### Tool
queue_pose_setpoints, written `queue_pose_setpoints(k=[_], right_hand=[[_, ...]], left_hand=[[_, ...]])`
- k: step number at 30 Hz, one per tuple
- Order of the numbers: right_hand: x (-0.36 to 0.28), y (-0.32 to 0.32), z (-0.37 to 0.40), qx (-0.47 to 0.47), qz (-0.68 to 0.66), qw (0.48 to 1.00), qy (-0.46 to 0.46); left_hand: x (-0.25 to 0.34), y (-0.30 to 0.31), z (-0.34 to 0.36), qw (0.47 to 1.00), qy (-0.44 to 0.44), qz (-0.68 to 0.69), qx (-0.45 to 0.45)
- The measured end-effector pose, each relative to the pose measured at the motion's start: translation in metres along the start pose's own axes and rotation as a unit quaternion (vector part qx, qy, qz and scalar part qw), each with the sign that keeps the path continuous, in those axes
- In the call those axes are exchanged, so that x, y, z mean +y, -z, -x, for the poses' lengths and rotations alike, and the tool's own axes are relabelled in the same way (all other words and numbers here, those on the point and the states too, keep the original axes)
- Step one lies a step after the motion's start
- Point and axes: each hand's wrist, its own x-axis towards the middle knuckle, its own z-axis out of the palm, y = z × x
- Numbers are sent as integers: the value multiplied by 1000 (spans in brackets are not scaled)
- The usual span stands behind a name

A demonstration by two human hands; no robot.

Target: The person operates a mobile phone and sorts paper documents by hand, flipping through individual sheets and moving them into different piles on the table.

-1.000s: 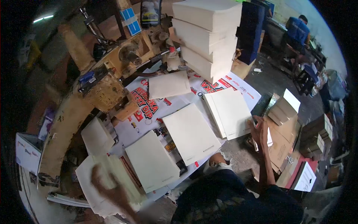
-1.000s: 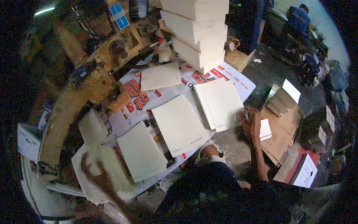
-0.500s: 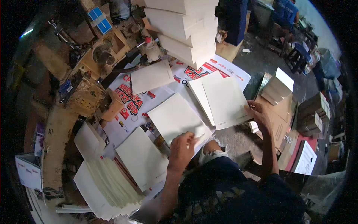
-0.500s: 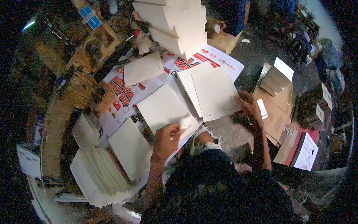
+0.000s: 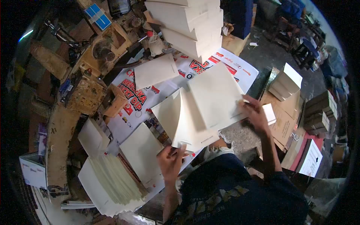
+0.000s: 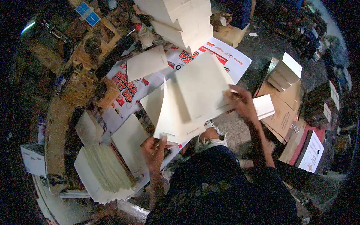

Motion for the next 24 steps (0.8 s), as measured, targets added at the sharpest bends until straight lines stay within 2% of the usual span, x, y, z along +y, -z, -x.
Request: queue_pose_setpoints(k=[2, 3, 4, 5, 6, 7, 9, 11, 12, 13, 14, 16, 17, 18, 19, 20, 21, 22, 24], right_hand=[[24, -17, -5, -73, 51, 992, 88], [22, -29, 4, -84, 57, 990, 100], [16, -41, 13, -96, 63, 987, 112], [11, -48, 17, -160, 22, 986, 49], [9, -53, 20, -171, 23, 984, 49], [9, -58, 24, -168, 56, 983, 43], [17, -69, 21, -168, 106, 979, 54], [23, -75, 24, -171, 78, 982, 31], [21, -79, 30, -165, 48, 985, 5], [12, -82, 40, -179, 82, 979, 50], [10, -85, 44, -194, 88, 976, 54], [8, -91, 46, -221, 166, 954, 117], [5, -91, 45, -268, 163, 945, 96], [5, -98, 50, -275, 166, 942, 98], [7, -106, 59, -229, 80, 970, -2], [9, -110, 66, -177, -9, 979, -102], [15, -109, 64, -276, 55, 959, 23], [41, -116, 63, -277, 55, 959, 24], [97, -138, 64, -264, 44, 952, 145]], left_hand=[[11, 22, 11, 989, -124, -80, -31], [13, 33, 16, 981, -112, -156, -28], [22, 41, 21, 981, -109, -157, -21], [33, 50, 28, 966, -79, -247, -11], [39, 61, 32, 941, -47, -335, 1], [21, 72, 35, 921, -74, -381, -23], [1, 83, 40, 927, -76, -368, -22], [-15, 95, 43, 933, -81, -350, -19], [-25, 107, 44, 946, -52, -317, -30], [-30, 114, 48, 958, -23, -282, -39], [-32, 116, 53, 961, -17, -277, -23], [-28, 120, 59, 978, 35, -191, 81], [-29, 124, 65, 981, 109, -100, 127], [-43, 129, 71, 980, 110, -96, 134], [-62, 133, 73, 966, 9, -43, 254], [-77, 137, 75, 926, -94, 9, 366], [-74, 137, 73, 916, -109, 111, 371], [-70, 136, 72, 893, -127, 212, 375], [-88, 147, 72, 895, -166, 255, 325]])
